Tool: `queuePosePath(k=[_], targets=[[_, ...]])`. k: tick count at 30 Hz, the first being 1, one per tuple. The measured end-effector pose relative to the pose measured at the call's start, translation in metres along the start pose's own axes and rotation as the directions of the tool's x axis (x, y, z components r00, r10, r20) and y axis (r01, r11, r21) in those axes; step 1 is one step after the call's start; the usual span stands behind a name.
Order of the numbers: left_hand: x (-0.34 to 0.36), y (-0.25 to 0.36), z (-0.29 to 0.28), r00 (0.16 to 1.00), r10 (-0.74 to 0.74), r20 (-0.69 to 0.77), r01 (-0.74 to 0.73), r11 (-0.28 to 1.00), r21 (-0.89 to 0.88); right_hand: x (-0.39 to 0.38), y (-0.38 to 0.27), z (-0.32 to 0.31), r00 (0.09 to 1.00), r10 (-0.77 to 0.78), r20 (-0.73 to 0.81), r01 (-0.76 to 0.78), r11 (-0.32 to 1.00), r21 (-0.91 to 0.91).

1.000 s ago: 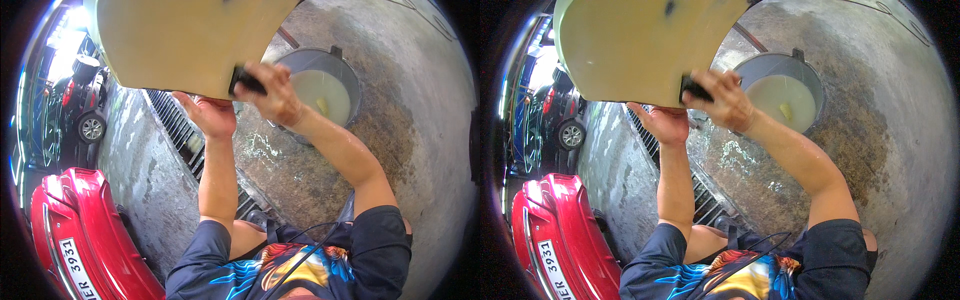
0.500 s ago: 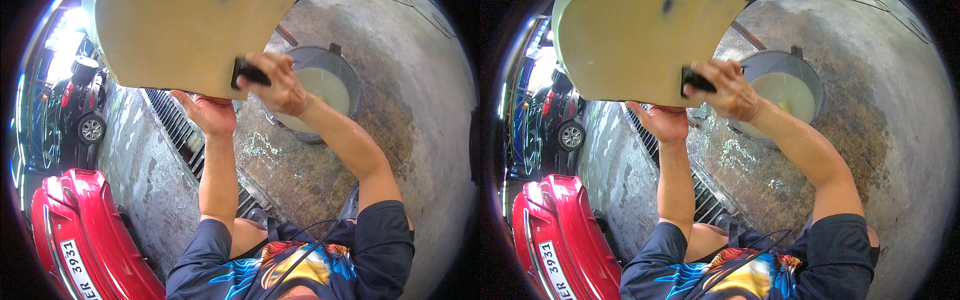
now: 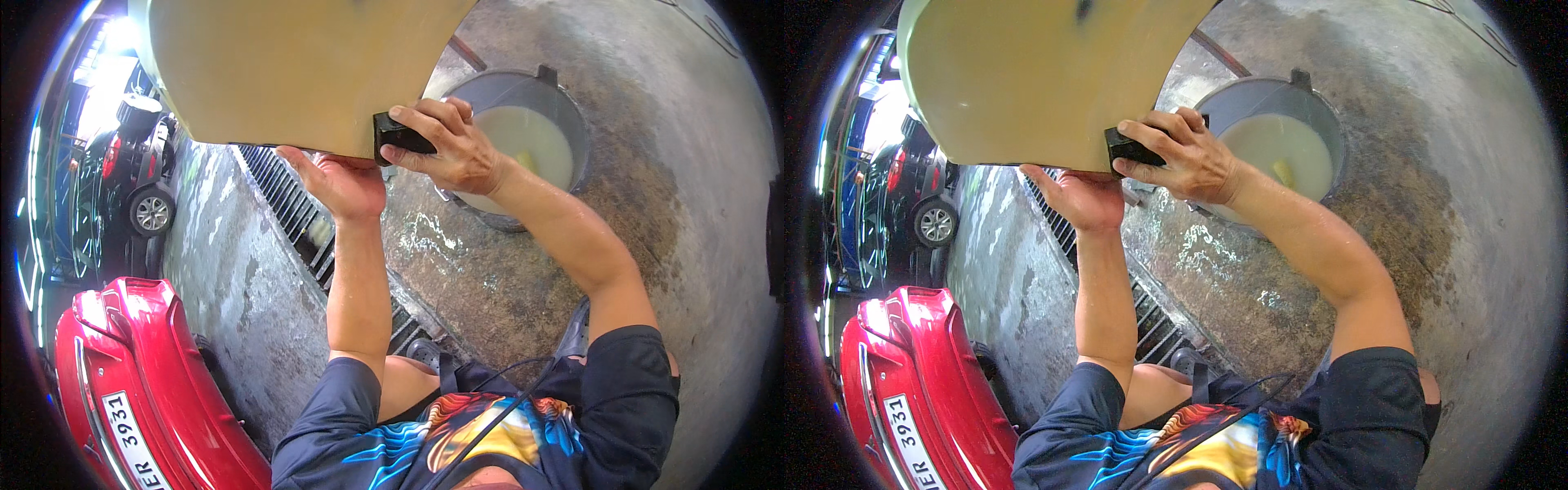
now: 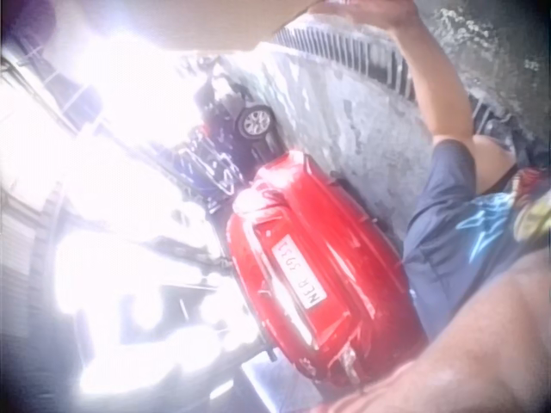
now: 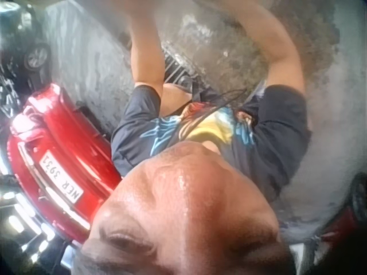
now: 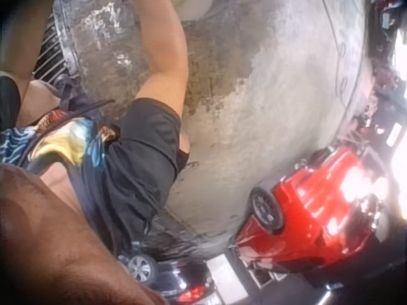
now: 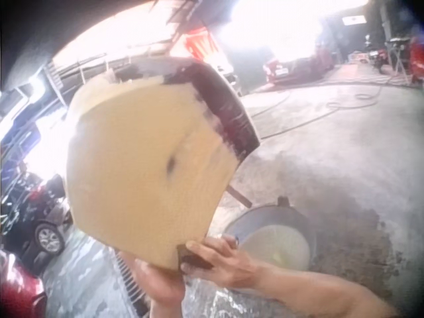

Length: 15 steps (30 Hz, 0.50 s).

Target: The person sands a beige car part with a black sanding block, repeatedly dipping the block into a bucket of water and wiping the surface with a cloth. The person holds the part with one hand and sands with the other, occasionally pausing to wipe the surface.

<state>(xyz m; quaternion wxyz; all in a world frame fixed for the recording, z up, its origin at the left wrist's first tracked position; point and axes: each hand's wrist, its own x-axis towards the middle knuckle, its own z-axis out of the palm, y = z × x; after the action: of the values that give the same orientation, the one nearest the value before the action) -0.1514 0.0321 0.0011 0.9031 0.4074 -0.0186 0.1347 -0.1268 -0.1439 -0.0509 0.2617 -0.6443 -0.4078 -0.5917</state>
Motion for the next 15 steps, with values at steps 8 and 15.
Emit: queuePosePath(k=[8, 15], targets=[[0.002, 0.002, -0.002, 0.998, -0.015, 0.057, 0.013, 0.999, 0.042, -0.008, 0.005, 0.001, 0.994, 0.034, 0.1, -0.031, 0.999, -0.03], [-0.004, 0.002, 0.003, 0.997, -0.024, 0.072, 0.026, 0.999, -0.025, -0.019, -0.016, 0.008, 0.962, 0.141, 0.235, -0.139, 0.99, -0.025]])
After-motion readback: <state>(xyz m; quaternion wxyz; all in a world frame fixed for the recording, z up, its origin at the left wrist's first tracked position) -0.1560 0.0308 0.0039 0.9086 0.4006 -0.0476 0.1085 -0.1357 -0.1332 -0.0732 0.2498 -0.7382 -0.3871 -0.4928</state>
